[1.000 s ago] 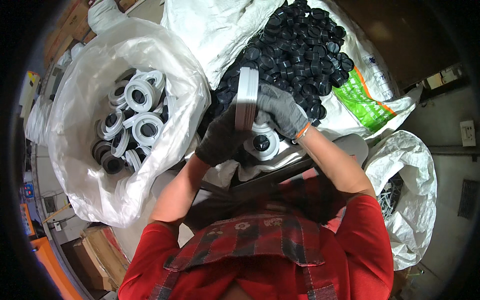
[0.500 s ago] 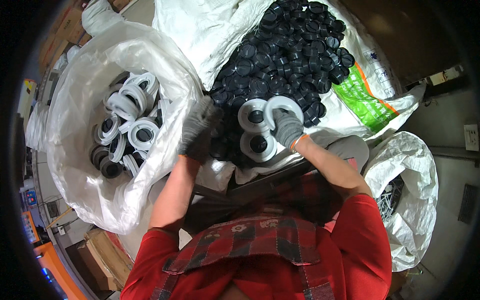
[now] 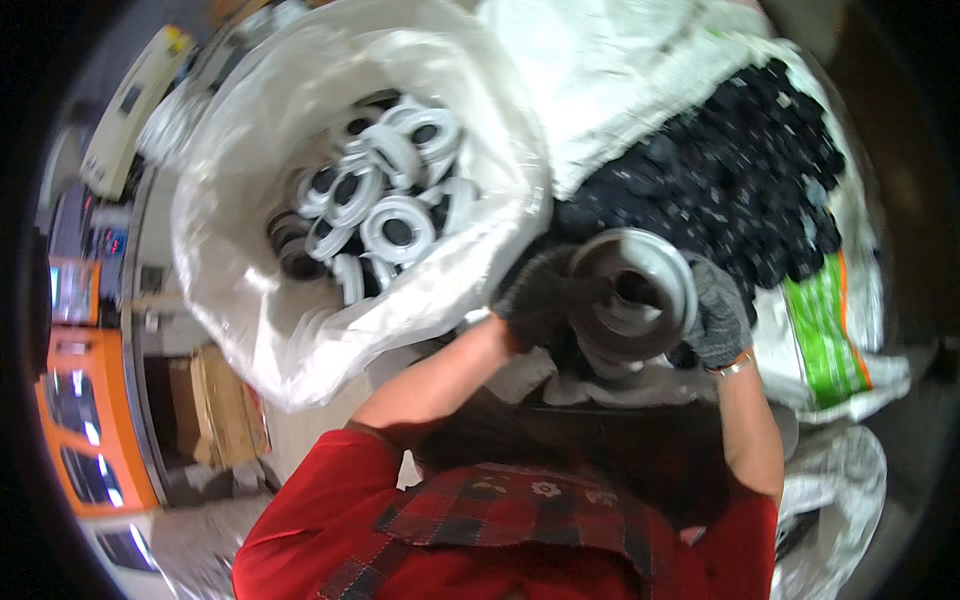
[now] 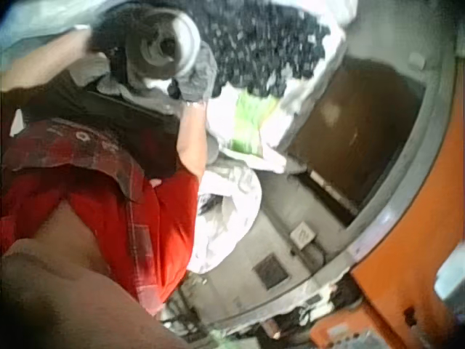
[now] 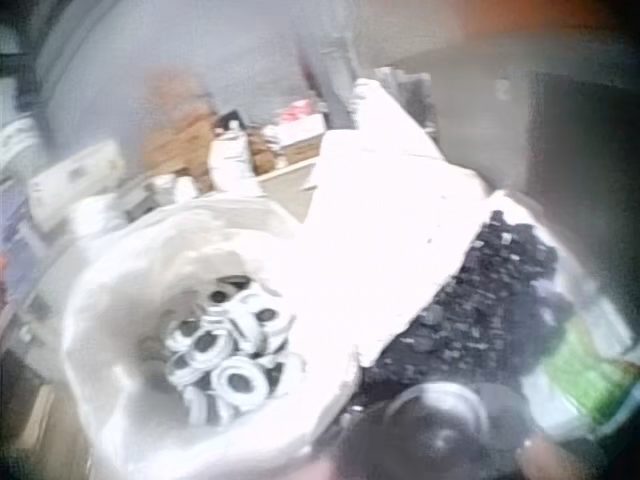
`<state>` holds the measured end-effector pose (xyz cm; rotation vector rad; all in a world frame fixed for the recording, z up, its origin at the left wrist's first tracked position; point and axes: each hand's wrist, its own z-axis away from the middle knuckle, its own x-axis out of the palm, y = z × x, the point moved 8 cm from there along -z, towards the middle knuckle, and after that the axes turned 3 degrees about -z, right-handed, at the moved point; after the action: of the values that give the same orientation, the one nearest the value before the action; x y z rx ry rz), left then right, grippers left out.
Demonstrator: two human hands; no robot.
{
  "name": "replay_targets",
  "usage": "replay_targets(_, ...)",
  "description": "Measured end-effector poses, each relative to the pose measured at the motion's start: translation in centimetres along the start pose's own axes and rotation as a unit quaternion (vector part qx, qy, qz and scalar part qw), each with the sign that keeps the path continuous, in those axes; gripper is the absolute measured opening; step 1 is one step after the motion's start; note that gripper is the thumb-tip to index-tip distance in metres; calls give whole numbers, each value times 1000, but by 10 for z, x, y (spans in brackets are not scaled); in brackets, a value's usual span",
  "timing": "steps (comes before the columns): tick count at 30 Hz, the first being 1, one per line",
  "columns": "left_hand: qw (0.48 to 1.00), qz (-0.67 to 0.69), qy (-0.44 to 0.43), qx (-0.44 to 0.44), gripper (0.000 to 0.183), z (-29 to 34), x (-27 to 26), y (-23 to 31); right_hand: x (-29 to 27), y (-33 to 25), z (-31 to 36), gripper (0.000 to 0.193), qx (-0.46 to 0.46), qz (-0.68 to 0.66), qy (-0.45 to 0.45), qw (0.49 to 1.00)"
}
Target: The person picks white plastic rings and black plastic caps from large bags and repeatedly inserts the rings into the caps by hand. The assembled units are placed into a growing pile on the work surface.
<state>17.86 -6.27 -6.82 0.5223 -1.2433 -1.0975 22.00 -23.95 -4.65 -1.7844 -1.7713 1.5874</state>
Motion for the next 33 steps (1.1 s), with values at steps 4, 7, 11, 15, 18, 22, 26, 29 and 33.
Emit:
replay_targets(4,990,-80,115,-23,33,0,-10,8,9,182,41,63,280,77,87,953)
replay_targets(7,990,21,130,44,32,-8,-43,-10,26,209,75,79,435,305,-108,841)
replay_targets(11,988,70,118,74,36,-5,-24,1,12,265,113,51,367,298,-99,876)
replay_targets(15,990,-22,100,102,49,-2,-5,18,26,352,168,46,36,460,-391,796)
replay_targets(18,969,-111,183,121,55,15,-45,-2,56,309,126,45,308,54,-114,943)
replay_targets(22,963,-199,123,138,60,-5,-30,1,34,282,118,50,202,419,-32,885)
replay_targets(26,869,-373,314,81,69,5,-53,-4,8,152,41,53,378,403,-129,823)
replay_targets(29,928,-292,228,35,48,3,-37,-2,-27,119,20,48,309,355,-3,882)
replay_targets(33,989,-121,54,67,30,-1,-16,-14,6,21,-14,30,100,115,50,987)
